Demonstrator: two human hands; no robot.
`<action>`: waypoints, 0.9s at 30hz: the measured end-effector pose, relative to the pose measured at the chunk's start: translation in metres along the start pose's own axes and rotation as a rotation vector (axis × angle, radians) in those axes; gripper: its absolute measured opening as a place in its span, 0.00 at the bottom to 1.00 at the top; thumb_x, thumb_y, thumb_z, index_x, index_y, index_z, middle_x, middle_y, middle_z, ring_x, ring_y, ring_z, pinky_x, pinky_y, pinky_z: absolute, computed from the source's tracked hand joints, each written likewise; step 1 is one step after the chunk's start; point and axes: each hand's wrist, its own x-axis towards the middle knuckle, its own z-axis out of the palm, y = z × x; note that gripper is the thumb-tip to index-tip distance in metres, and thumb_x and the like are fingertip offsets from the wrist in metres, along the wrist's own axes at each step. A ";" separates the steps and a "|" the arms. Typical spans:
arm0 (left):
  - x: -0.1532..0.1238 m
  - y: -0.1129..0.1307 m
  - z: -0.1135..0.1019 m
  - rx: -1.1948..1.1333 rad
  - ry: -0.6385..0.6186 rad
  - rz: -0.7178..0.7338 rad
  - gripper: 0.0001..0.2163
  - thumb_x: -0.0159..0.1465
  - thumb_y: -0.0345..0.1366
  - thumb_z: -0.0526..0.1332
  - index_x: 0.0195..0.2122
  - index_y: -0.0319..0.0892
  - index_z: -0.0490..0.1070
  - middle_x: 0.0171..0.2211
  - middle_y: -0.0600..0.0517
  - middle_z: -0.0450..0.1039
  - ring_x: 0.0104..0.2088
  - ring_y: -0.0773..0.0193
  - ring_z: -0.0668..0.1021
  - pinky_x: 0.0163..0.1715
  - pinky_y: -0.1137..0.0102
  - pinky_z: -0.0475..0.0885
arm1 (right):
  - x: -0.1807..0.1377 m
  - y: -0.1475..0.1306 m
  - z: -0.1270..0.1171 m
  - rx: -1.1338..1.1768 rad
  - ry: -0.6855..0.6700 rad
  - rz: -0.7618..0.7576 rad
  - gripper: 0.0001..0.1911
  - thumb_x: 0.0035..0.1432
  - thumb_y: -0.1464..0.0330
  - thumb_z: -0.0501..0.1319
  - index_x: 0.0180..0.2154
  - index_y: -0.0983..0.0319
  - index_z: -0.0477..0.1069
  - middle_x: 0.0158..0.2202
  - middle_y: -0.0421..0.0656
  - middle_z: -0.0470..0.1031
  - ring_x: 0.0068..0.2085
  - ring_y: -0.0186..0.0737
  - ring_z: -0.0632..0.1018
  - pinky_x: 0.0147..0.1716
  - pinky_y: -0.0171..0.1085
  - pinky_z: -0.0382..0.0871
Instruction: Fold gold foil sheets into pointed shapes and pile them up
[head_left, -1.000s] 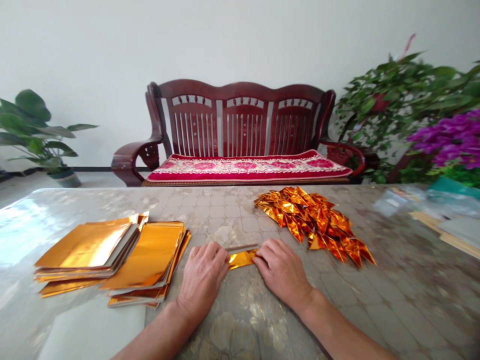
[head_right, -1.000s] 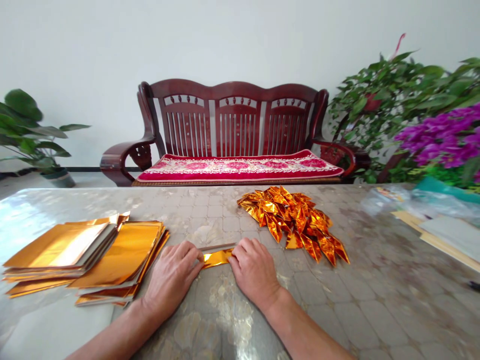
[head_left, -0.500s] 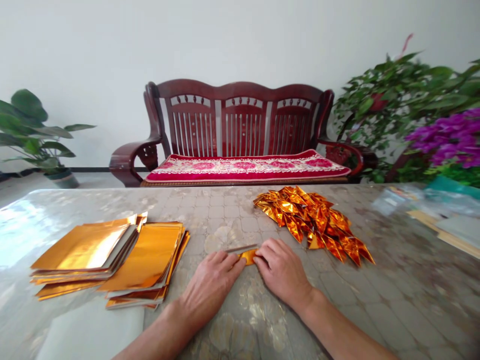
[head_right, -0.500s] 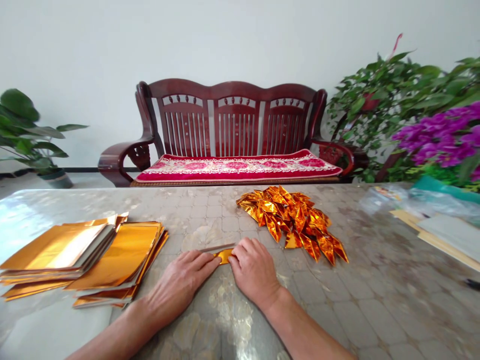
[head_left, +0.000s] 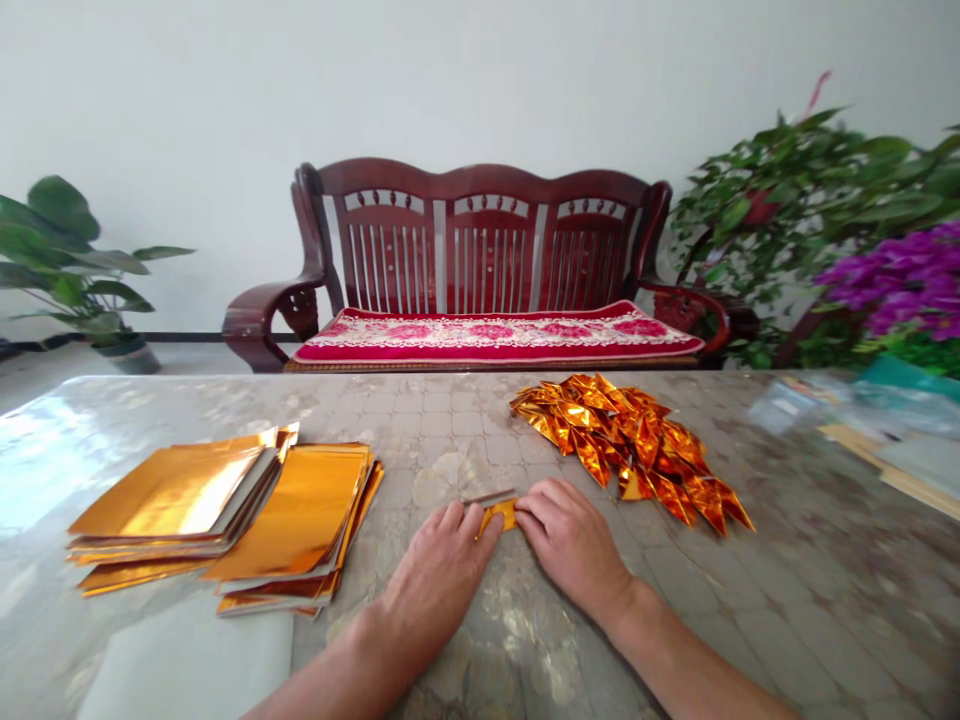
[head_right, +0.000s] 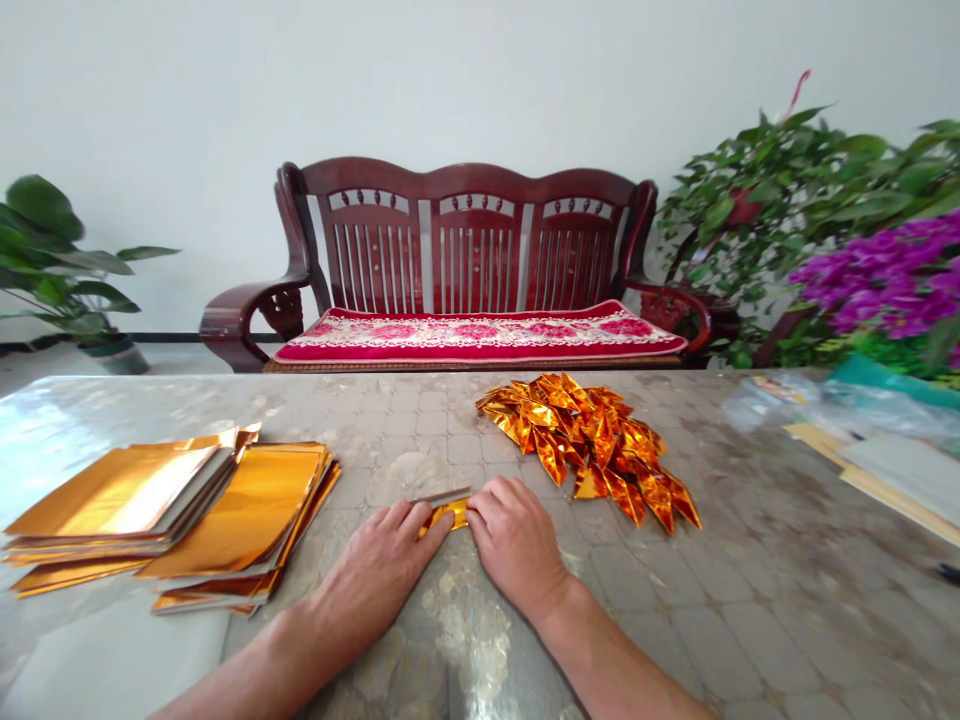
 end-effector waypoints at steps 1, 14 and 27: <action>0.000 0.001 0.000 0.004 -0.005 -0.001 0.18 0.66 0.28 0.57 0.57 0.43 0.63 0.45 0.48 0.70 0.45 0.54 0.74 0.43 0.61 0.75 | 0.000 0.000 0.000 0.002 -0.001 -0.001 0.03 0.64 0.71 0.62 0.36 0.60 0.75 0.35 0.42 0.73 0.40 0.43 0.73 0.42 0.40 0.66; -0.011 0.012 0.014 0.089 0.046 0.001 0.22 0.61 0.21 0.53 0.57 0.37 0.66 0.55 0.41 0.70 0.51 0.54 0.73 0.51 0.61 0.72 | 0.000 0.001 0.000 -0.061 -0.001 -0.032 0.05 0.65 0.70 0.61 0.36 0.60 0.76 0.34 0.42 0.73 0.39 0.41 0.72 0.41 0.40 0.66; -0.025 0.025 0.017 -0.098 0.017 -0.125 0.28 0.67 0.47 0.58 0.64 0.35 0.62 0.65 0.34 0.60 0.64 0.43 0.65 0.61 0.51 0.65 | -0.001 -0.001 0.001 -0.088 -0.009 -0.043 0.06 0.65 0.72 0.60 0.37 0.60 0.76 0.35 0.42 0.73 0.39 0.41 0.72 0.42 0.40 0.66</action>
